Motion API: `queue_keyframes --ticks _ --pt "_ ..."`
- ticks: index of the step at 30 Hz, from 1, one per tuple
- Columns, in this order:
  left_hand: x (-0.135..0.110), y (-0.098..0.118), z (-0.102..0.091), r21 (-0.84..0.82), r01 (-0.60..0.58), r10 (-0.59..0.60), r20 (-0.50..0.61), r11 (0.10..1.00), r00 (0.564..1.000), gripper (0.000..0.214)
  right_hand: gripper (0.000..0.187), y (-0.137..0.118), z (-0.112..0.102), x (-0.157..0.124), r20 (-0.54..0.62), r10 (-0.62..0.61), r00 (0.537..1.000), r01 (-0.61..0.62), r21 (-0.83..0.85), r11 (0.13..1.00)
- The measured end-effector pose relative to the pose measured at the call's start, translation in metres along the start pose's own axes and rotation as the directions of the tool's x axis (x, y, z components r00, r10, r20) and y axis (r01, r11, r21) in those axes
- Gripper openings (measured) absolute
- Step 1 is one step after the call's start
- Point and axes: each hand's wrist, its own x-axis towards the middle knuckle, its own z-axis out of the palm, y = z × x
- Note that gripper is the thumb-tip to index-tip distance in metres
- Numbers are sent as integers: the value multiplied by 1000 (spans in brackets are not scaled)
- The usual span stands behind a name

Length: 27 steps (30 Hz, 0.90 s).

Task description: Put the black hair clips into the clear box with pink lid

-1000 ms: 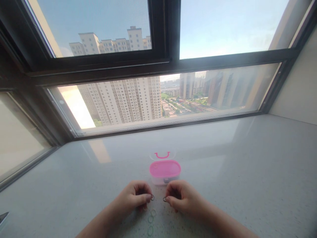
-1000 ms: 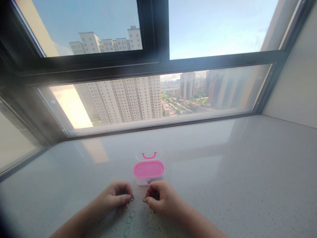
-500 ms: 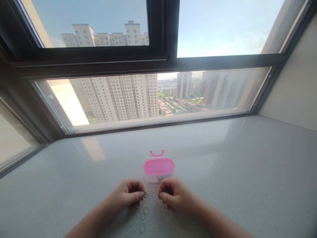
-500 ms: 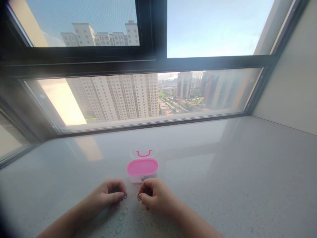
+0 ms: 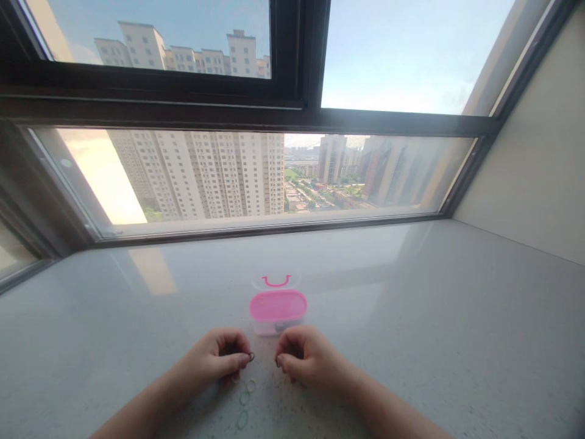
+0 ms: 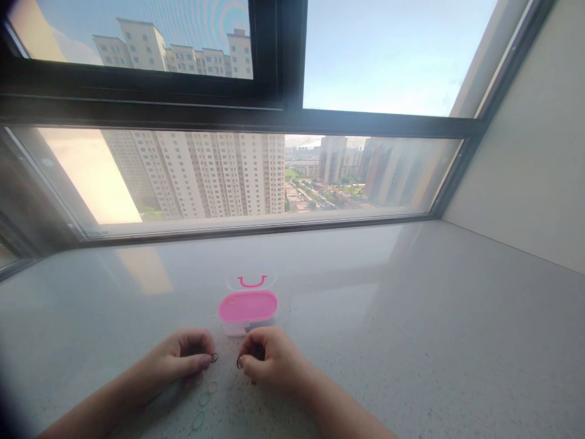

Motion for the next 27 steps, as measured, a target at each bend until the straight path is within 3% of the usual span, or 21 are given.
queue_keyframes --ticks 27 --pt "-3 6 3 -33 8 -7 5 999 1000 27 4 4 -1 1 4 -14 1000 14 -25 1000"
